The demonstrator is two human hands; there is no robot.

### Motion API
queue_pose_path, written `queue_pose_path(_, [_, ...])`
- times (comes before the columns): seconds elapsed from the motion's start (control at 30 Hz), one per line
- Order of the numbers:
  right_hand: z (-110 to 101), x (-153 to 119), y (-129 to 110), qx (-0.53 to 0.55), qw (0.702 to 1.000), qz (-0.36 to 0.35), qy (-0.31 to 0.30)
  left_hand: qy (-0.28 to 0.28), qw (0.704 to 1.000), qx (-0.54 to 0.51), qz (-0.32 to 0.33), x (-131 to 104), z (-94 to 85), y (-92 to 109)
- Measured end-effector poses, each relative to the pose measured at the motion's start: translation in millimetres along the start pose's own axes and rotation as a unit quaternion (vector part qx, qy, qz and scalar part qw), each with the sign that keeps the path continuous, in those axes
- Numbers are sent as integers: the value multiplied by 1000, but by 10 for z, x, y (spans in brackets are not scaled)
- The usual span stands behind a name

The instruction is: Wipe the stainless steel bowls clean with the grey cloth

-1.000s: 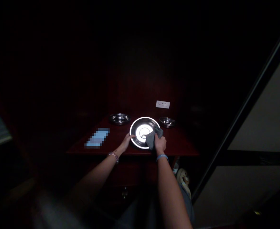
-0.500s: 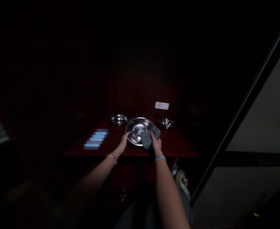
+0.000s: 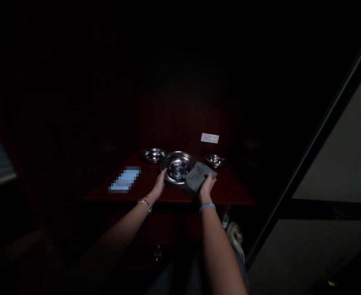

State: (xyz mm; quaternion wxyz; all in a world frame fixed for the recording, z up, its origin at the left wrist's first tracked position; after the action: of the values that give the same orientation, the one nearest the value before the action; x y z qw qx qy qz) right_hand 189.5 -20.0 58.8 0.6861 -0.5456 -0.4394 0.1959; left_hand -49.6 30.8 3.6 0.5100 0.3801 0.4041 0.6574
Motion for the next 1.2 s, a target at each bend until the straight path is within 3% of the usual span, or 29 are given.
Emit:
queue_pose_path(0.1, [-159,-57,-129,-9,995,25,100,-1,1000,6,-6,-5,3,-17])
queue_pose_path(0.2, [-189,-131,-381,-78,989,-84,91,-12,1000,18,-3,-1,15,-35])
queue_pose_path(0.27, [-107,-195,-482,-128,978,-161,23,-20,1000,24,0,4,22,-39])
queue_pose_path(0.33, [50,-283,-510,-186,949,-241,-82,-22,999,31,-2,8,25,-38])
queue_pose_path(0.47, [433,-539,-392,-285,822,-363,-333,-27,999,37,3,-4,45,7])
queue_pose_path(0.53, [522,-602,-317,-325,784,-363,-385,-40,999,31,15,-23,77,44])
queue_pose_path(0.67, [564,-608,-270,-358,775,-339,-395,-55,998,18,15,-53,129,76])
queue_pose_path(0.9, [673,-706,-275,-317,741,-397,-439,-61,998,0,-5,26,134,10])
queue_pose_path(1.07, [732,-700,-297,-355,740,-432,-375,-39,998,42,-12,46,90,-46])
queue_pose_path(1.2, [682,-586,-274,-392,771,-404,-299,-70,994,72,-37,-38,125,-51])
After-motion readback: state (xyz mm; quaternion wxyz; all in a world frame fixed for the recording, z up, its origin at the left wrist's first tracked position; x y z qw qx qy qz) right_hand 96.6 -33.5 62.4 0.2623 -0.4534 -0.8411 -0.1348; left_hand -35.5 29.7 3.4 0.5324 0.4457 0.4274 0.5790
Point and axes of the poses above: each hand's wrist, its own x-axis towards the middle knuckle, its own z-axis out of the palm, y = z × x, the point moved 5 cm from there along x, towards the middle knuckle, and after that the axes turned 7 degrees about -z, right-handed, at the moved point
